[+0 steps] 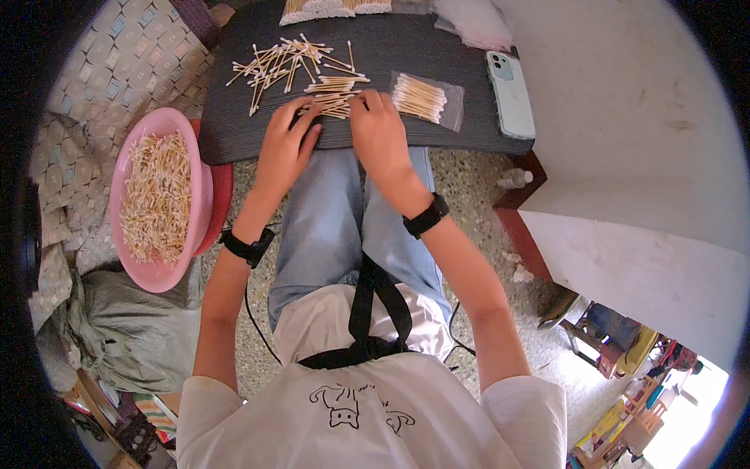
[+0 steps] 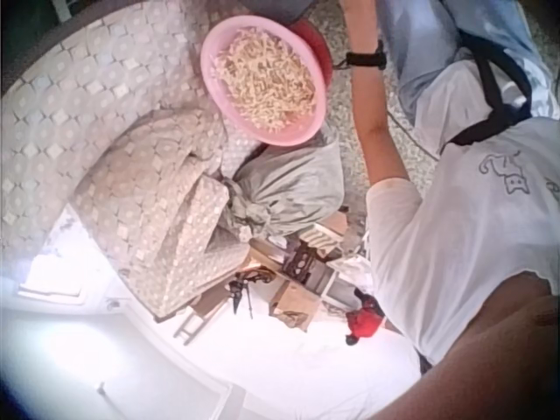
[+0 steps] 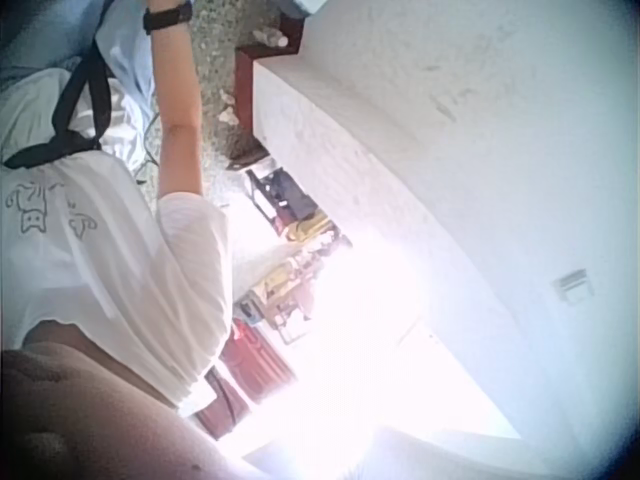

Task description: The person gathers cotton swabs from a bowl, aligns them on the table, and places them into a plastic bag. They then remove the swabs, realign them, and put them back into the bag before sealing it.

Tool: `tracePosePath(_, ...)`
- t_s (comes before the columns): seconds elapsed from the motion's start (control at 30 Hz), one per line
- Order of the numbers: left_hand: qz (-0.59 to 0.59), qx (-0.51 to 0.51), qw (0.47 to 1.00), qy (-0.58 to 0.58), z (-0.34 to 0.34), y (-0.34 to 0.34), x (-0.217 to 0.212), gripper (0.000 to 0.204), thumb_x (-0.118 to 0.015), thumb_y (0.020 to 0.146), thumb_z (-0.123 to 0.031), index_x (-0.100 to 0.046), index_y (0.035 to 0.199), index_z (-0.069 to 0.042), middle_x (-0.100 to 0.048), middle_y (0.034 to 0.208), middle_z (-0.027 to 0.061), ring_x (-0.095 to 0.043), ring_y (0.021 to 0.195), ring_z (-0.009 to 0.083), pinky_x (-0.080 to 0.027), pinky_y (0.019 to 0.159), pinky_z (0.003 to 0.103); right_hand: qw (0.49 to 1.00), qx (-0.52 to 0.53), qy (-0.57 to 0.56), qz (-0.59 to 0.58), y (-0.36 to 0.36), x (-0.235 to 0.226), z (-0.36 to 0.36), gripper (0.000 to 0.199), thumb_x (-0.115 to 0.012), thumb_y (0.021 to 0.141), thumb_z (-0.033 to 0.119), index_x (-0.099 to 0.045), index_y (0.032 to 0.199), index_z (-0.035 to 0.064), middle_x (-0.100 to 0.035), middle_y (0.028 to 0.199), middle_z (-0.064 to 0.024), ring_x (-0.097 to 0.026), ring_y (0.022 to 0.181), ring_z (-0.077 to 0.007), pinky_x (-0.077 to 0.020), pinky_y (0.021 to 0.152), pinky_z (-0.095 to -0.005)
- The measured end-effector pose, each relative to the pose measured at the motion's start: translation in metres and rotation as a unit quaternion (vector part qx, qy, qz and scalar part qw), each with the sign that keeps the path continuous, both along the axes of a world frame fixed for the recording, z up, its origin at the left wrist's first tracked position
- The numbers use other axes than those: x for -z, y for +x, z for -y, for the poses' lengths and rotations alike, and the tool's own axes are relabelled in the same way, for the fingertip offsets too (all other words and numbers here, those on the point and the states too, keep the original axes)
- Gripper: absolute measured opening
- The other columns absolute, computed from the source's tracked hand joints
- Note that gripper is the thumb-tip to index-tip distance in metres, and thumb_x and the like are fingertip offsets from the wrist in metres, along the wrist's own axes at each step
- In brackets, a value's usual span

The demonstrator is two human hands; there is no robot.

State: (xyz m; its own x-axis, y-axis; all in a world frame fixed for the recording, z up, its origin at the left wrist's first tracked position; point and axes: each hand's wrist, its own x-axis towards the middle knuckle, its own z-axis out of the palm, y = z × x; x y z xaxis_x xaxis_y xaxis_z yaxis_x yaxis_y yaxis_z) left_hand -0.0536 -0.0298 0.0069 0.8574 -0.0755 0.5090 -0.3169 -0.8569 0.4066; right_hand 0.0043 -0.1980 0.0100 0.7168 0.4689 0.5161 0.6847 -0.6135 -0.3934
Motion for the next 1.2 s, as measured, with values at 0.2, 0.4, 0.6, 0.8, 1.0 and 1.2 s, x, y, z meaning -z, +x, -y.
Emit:
tracePosePath(0.2, 0.019, -0.003, 0.999, -0.029, -0.005, 0.006, -0.006, 0.021, -0.064, 0.083, -0.004, -0.065, 0.104, -0.001, -0.057, 0.101, 0.0112, -0.057, 0.093, 0.0285, -0.046, 0.082, 0.039, 1.0, -0.023, 0.013, 0.005, 0.008, -0.004, -0.004, 0.014, -0.06, 0.079, 0.0, -0.061, 0.094, -0.0008, -0.058, 0.092, -0.0139, -0.056, 0.09, -0.031, -0.048, 0.081, -0.039)
tracePosePath(0.4, 0.02, -0.022, 0.999, -0.023, -0.005, 0.011, -0.003, 0.013, -0.064, 0.082, -0.004, -0.063, 0.094, 0.001, -0.056, 0.094, 0.0122, -0.057, 0.089, 0.0298, -0.047, 0.079, 0.039, 0.999, -0.029, 0.028, -0.007, 0.011, -0.001, -0.006, 0.011, -0.061, 0.079, 0.001, -0.063, 0.09, 0.001, -0.057, 0.089, -0.0132, -0.056, 0.087, -0.0309, -0.0489, 0.078, -0.0394)
tracePosePath(0.6, 0.053, -0.035, 0.997, 0.034, -0.001, 0.015, -0.003, 0.01, -0.062, 0.083, -0.006, -0.059, 0.088, 0.001, -0.054, 0.093, 0.0109, -0.056, 0.088, 0.0285, -0.048, 0.076, 0.039, 0.998, -0.033, 0.048, -0.008, 0.012, 0.0, -0.006, 0.011, -0.063, 0.079, 0.002, -0.064, 0.09, 0.0011, -0.057, 0.089, -0.0125, -0.056, 0.086, -0.0309, -0.0488, 0.077, -0.0396)
tracePosePath(0.8, 0.031, -0.019, 0.997, 0.063, -0.004, 0.017, 0.0, 0.013, -0.064, 0.081, -0.006, -0.057, 0.09, 0.002, -0.055, 0.095, 0.0123, -0.056, 0.092, 0.0298, -0.046, 0.081, 0.04, 0.998, -0.039, 0.044, -0.018, 0.01, -0.002, -0.008, 0.014, -0.064, 0.078, 0.003, -0.064, 0.092, 0.0011, -0.058, 0.09, -0.0124, -0.056, 0.088, -0.031, -0.0487, 0.078, -0.0395)
tracePosePath(1.0, 0.031, -0.004, 0.996, 0.078, -0.004, 0.013, -0.008, 0.015, -0.064, 0.08, -0.006, -0.057, 0.09, 0.002, -0.055, 0.097, 0.0122, -0.055, 0.092, 0.0296, -0.046, 0.083, 0.04, 0.997, -0.048, 0.065, 0.002, 0.003, -0.014, -0.005, 0.018, -0.064, 0.077, 0.002, -0.065, 0.094, 0.0017, -0.058, 0.092, -0.0113, -0.056, 0.09, -0.0297, -0.0491, 0.079, -0.0384)
tracePosePath(1.2, 0.025, 0.052, 0.998, 0.022, -0.012, 0.001, -0.004, 0.016, -0.066, 0.078, -0.003, -0.061, 0.093, 0.001, -0.057, 0.099, 0.0106, -0.056, 0.092, 0.0285, -0.047, 0.081, 0.039, 0.994, -0.101, 0.025, -0.023, -0.017, -0.004, 0.004, 0.024, -0.062, 0.072, -0.001, -0.066, 0.096, 0.0018, -0.059, 0.095, -0.0099, -0.057, 0.09, -0.0272, -0.0512, 0.077, -0.036)
